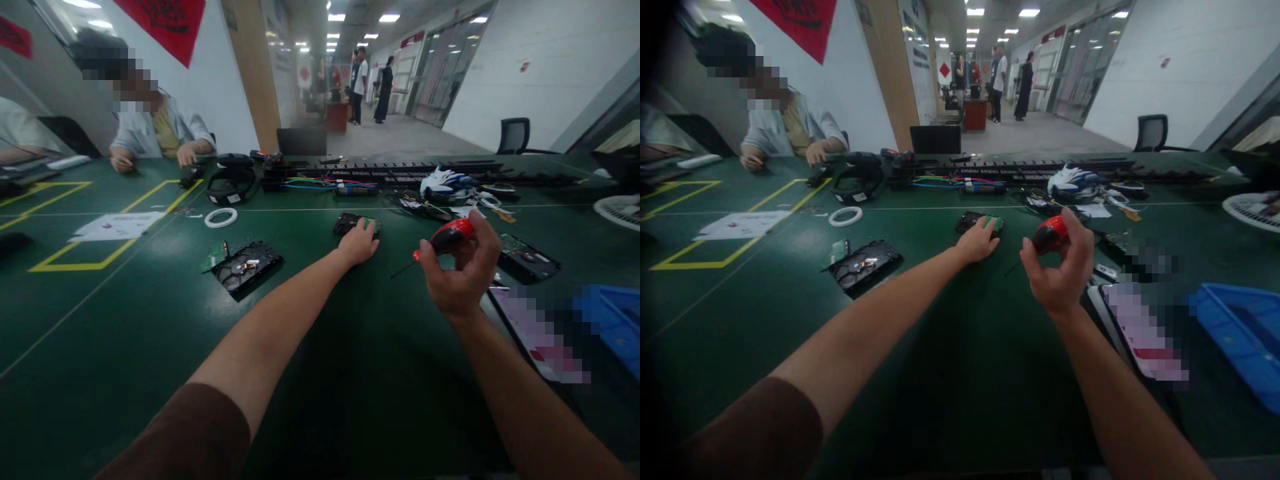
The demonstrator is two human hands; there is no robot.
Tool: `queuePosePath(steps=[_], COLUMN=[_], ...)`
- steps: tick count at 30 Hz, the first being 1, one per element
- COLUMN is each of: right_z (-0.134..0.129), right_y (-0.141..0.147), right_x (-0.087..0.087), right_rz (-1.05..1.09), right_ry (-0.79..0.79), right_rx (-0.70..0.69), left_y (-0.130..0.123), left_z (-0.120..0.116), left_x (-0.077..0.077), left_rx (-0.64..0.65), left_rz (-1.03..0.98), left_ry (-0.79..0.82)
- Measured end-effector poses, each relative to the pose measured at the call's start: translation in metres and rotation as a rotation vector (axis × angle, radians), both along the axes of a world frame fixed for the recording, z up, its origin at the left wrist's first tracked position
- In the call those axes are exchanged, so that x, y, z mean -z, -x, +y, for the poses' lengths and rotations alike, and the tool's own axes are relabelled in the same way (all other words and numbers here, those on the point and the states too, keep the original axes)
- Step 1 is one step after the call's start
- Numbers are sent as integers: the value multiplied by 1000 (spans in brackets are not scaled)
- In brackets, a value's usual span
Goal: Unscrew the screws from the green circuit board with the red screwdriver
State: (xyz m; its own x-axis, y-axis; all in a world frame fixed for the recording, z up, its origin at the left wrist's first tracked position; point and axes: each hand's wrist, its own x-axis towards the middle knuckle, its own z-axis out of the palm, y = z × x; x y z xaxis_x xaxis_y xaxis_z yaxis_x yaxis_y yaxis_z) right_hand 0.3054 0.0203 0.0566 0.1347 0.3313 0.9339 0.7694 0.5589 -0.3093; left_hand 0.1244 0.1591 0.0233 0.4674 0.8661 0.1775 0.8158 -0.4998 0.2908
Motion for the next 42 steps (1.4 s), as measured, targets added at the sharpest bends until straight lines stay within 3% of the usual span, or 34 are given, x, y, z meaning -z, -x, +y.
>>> queuePosePath(steps=[5, 10, 15, 19, 24, 29, 35, 42], right_z=[-3, -5, -8, -10, -4, 10, 14, 13], right_y=[3, 7, 17, 25, 26, 26, 37, 42], right_x=[3, 3, 1, -6, -8, 12, 37, 42], right_rz=[-1, 3, 125, 307, 562, 822, 782, 684], right_ry=[69, 161, 259, 393, 557, 840, 1073, 1150], right_rx=[-28, -52, -98, -195, -368, -475, -573, -609], left_y=[39, 118, 219, 262, 264, 261, 232, 169], left_z=[-26, -55, -68, -79, -89, -91, -106, -132], left_x=[-4, -6, -3, 3, 8, 9, 9, 3], left_rx=[23, 37, -220, -407, -449, -530, -366, -157], left_rz=[-10, 68, 191, 250, 284, 275, 253, 197], left_ry=[-79, -226, -222, -173, -130, -123, -128, -131])
